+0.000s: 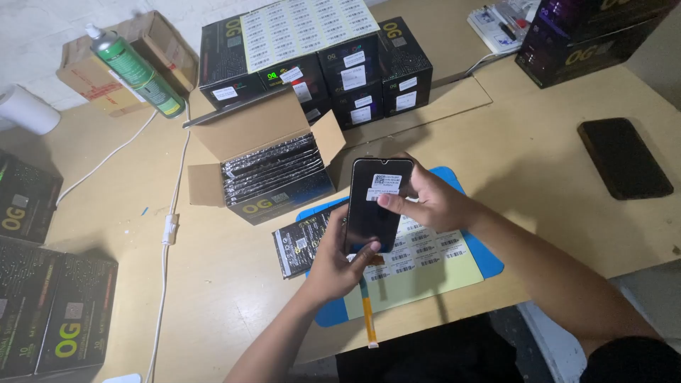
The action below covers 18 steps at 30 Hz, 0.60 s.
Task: Inspecting smartphone screens and placing them into protective sleeves and boxes.
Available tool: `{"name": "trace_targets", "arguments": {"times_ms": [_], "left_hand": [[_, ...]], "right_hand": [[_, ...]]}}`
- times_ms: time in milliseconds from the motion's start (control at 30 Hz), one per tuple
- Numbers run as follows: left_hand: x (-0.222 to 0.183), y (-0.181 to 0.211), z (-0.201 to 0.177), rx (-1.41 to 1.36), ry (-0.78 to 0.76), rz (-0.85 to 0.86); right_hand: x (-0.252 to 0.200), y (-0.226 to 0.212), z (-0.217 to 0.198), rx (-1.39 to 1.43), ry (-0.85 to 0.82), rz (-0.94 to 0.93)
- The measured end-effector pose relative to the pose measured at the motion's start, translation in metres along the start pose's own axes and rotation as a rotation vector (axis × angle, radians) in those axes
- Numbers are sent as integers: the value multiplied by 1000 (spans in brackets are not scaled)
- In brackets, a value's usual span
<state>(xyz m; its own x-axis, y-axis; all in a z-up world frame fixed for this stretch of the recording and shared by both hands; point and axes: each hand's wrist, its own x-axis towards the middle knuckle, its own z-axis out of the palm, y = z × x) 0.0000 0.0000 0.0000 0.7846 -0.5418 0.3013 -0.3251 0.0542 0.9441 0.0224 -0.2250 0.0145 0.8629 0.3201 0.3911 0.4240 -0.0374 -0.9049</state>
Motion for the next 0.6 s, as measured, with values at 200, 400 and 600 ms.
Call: {"name": "trace_targets", "arguments": {"times_ms": [200,400,600], "left_hand": [[14,29,-17,204,-155,-144],[27,12,-72,774,-128,-179],[29,-1,-62,1158,-373,-361]], "right_hand": [[7,29,-33,192,-6,122],[14,13,-47,246,328,122],[16,10,-34,248,604,301]]}}
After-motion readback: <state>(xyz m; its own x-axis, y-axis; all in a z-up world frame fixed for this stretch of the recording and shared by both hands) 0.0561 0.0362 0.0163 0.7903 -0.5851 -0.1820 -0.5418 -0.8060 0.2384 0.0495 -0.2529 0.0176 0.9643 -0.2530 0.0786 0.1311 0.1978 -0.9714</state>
